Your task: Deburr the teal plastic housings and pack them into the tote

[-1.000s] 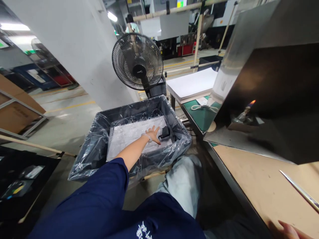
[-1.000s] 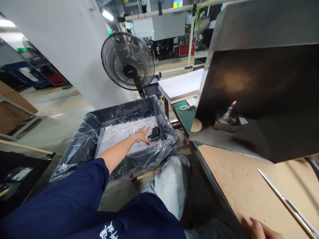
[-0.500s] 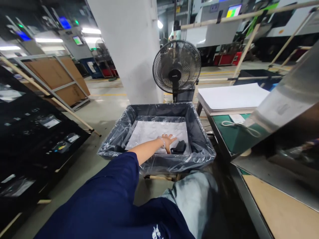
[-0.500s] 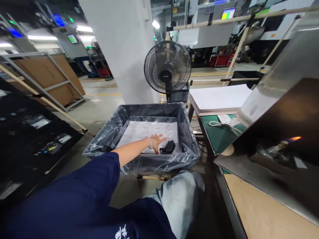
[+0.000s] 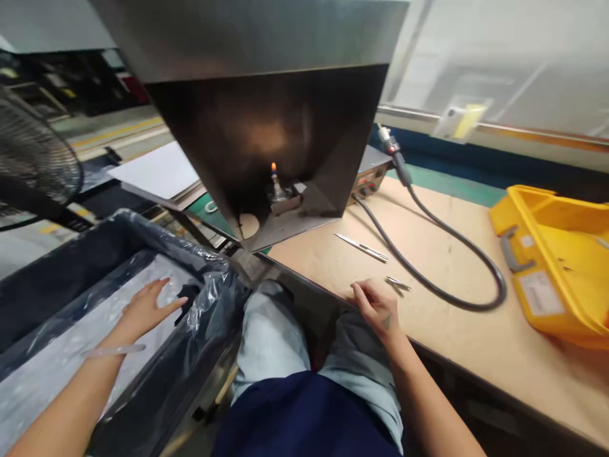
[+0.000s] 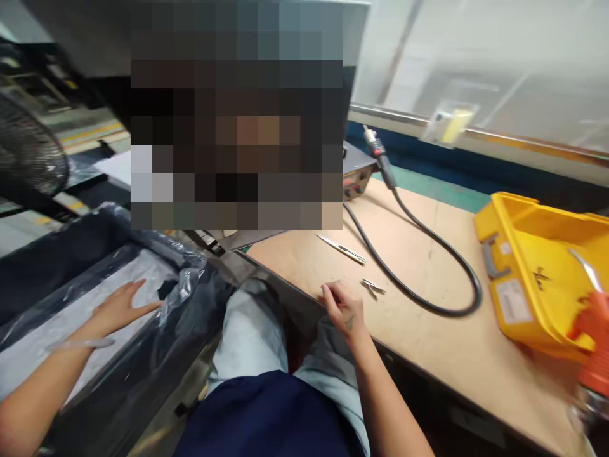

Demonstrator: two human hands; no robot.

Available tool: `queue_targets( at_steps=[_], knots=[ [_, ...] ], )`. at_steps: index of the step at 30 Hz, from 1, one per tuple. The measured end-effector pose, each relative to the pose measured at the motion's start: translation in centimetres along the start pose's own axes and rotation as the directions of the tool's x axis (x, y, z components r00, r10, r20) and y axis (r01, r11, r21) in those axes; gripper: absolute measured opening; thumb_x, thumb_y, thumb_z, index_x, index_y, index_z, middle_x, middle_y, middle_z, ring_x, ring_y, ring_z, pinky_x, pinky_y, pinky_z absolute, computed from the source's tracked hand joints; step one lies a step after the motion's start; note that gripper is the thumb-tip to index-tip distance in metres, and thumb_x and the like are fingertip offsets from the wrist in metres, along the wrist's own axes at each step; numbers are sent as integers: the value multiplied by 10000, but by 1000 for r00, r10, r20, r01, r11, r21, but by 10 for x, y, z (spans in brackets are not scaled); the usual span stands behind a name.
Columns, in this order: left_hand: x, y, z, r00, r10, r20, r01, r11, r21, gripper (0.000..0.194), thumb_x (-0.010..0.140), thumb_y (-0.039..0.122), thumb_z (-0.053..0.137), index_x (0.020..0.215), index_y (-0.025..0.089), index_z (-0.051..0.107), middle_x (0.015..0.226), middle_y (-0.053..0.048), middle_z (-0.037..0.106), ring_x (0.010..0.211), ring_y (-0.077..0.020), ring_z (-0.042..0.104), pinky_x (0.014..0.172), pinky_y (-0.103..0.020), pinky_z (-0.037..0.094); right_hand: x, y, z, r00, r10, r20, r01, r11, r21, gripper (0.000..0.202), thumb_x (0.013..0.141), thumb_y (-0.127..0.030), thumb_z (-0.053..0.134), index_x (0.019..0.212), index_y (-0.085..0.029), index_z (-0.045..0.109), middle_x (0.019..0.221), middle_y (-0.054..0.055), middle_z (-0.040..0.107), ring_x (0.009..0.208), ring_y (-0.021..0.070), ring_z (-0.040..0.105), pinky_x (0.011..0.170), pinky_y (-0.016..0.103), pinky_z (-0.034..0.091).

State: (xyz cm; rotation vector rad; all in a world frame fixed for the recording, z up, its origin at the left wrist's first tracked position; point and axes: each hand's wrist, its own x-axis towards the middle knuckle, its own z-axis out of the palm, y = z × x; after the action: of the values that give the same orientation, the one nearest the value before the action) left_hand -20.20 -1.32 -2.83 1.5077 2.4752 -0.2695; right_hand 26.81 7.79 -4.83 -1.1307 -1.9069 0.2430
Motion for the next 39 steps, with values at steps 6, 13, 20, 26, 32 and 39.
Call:
queue_targets(
  at_steps=[6,13,20,26,32,39],
  knots=[
    [8,39,-31,909,285,-305,-379,870,-316,577,933,566,477,1360,197,599,1460,-109,668,1276,-308,660,883,-377,631,-16,25,-38,981,108,-158,-134,977,-165,274,1021,-367,545,854,-230,715,768,56,708,673,202,640,653,338,527],
    [10,135,11,478,815,-329,-874,402,-273,423,1015,479,501,1231,185,714,1190,-128,781,1128,-264,728,1037,-423,592,-35,69,-60,944,249,-216,-305,909,-286,207,849,-438,652,821,-239,702,809,110,674,803,307,598,792,483,507],
    [-2,142,46,303,898,-319,-948,251,-195,345,1027,290,534,1319,161,666,1226,-151,744,1168,-274,689,1036,-450,583,-43,55,-61,906,353,-235,-402,891,-212,219,863,-449,608,857,-232,641,729,46,657,649,218,589,627,353,507],
    [-4,142,43,247,946,-211,-965,220,-146,336,1003,260,587,1304,138,674,1245,-153,749,1173,-300,694,1030,-466,580,-41,35,-66,921,343,-185,-375,908,-184,228,846,-426,557,855,-223,662,608,-11,550,510,157,494,510,293,434],
    [-3,142,42,260,947,-191,-961,235,-144,341,1012,266,577,1322,153,665,1302,-147,734,1216,-284,684,1065,-441,561,-36,29,-64,948,315,-53,-319,927,-198,153,788,-354,560,807,-233,651,569,-29,531,494,142,482,524,283,444],
    [0,142,41,283,945,-163,-955,260,-145,349,1006,253,576,1326,152,671,1313,-151,731,1221,-294,687,1069,-447,563,-31,28,-64,960,278,28,-265,938,-222,146,821,-360,540,766,-250,619,670,18,666,532,162,567,511,287,467]
  ],
)
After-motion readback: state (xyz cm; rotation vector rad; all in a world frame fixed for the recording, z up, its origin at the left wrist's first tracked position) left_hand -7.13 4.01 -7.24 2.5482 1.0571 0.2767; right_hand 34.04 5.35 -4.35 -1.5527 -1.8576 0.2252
